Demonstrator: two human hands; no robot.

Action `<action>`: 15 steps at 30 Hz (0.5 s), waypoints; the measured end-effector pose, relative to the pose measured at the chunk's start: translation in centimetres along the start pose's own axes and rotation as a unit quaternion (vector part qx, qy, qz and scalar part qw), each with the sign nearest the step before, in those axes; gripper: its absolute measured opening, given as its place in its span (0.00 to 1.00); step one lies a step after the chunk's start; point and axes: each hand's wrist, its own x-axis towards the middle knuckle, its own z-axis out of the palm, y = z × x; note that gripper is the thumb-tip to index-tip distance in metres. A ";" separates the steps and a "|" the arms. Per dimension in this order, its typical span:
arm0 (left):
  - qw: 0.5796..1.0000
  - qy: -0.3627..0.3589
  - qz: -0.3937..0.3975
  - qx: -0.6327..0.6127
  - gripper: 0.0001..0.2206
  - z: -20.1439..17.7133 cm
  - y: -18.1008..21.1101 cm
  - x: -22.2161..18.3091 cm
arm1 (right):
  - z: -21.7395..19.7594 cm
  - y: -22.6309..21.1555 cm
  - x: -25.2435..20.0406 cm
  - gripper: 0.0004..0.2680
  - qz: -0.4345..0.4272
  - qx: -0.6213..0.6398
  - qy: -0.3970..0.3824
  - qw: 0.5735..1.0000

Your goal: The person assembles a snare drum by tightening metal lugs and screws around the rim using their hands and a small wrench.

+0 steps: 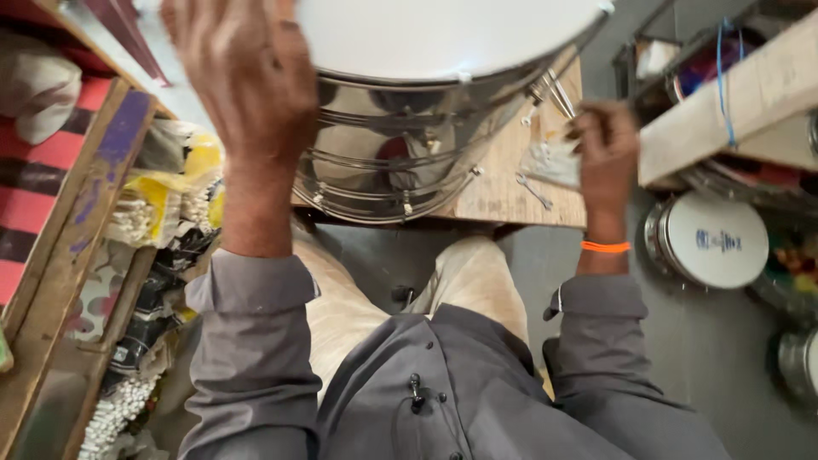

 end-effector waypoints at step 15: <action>0.972 0.101 0.081 0.197 0.17 2.6 -5.1 -1.8 | -2.8 19.7 -5.2 0.07 0.025 -0.285 0.002 0.958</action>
